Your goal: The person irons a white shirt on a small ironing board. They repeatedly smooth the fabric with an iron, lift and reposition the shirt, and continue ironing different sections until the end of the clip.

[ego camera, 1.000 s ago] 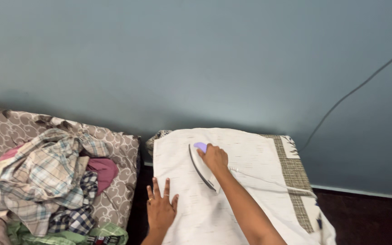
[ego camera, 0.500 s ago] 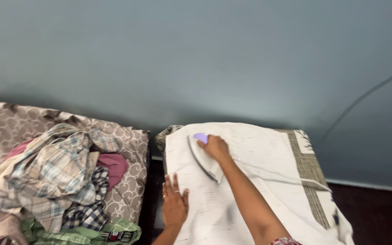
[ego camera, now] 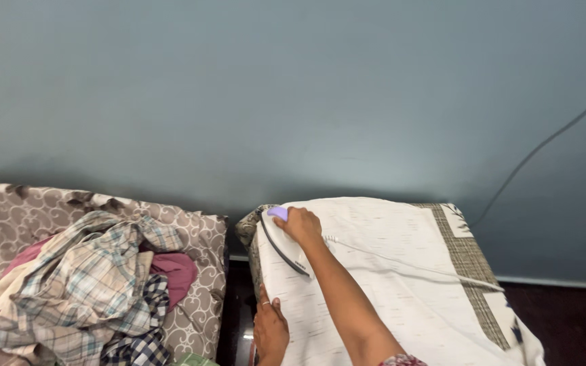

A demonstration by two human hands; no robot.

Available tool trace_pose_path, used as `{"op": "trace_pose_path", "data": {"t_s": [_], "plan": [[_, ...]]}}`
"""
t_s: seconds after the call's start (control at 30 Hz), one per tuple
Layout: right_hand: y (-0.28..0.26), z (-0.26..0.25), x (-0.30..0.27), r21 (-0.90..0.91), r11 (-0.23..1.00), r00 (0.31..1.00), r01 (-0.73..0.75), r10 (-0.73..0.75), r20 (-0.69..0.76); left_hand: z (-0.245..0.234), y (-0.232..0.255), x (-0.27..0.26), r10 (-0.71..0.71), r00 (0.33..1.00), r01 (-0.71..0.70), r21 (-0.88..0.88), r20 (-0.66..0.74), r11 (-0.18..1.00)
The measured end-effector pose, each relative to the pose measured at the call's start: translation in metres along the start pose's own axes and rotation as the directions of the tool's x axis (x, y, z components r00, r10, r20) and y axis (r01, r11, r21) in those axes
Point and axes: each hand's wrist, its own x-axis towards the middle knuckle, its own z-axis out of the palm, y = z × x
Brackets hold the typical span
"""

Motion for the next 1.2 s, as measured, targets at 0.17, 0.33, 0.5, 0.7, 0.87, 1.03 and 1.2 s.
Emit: {"op": "trace_pose_path", "data": {"t_s": [0.17, 0.33, 0.5, 0.7, 0.87, 1.03, 1.2], "plan": [[0.001, 0.01, 0.018, 0.024, 1.0, 0.999, 0.019, -0.02, 0.037, 0.005, -0.005, -0.001, -0.011, 1.0, 0.011, 0.089, 0.002, 0.996], [0.024, 0.004, -0.03, 0.006, 0.993, 0.985, 0.122, -0.122, 0.123, 0.001, 0.0, -0.004, -0.01, 0.998, 0.02, 0.17, -0.06, 0.985], [0.075, -0.024, -0.096, -0.021, 0.995, 0.986, 0.094, -0.09, 0.141, -0.005, 0.007, -0.013, 0.035, 0.99, -0.008, 0.196, -0.135, 0.98], [0.1, -0.028, -0.096, 0.012, 0.978, 0.978, -0.209, 0.209, 0.013, -0.009, 0.043, -0.003, 0.276, 0.952, -0.114, 0.685, -0.132, 0.72], [0.09, -0.01, -0.051, 0.046, 0.962, 0.961, -0.271, 0.273, -0.042, 0.022, 0.067, 0.035, 0.536, 0.844, -0.327, 0.769, -0.025, 0.55], [0.093, -0.013, -0.015, 0.008, 0.986, 0.986, -0.167, 0.167, -0.014, 0.027, 0.064, 0.041, 0.427, 0.903, -0.325, 0.727, 0.048, 0.605], [0.091, -0.02, 0.012, -0.026, 0.999, 0.999, -0.048, 0.048, -0.008, 0.025, 0.072, 0.042, 0.423, 0.904, -0.325, 0.745, 0.063, 0.583]]}}
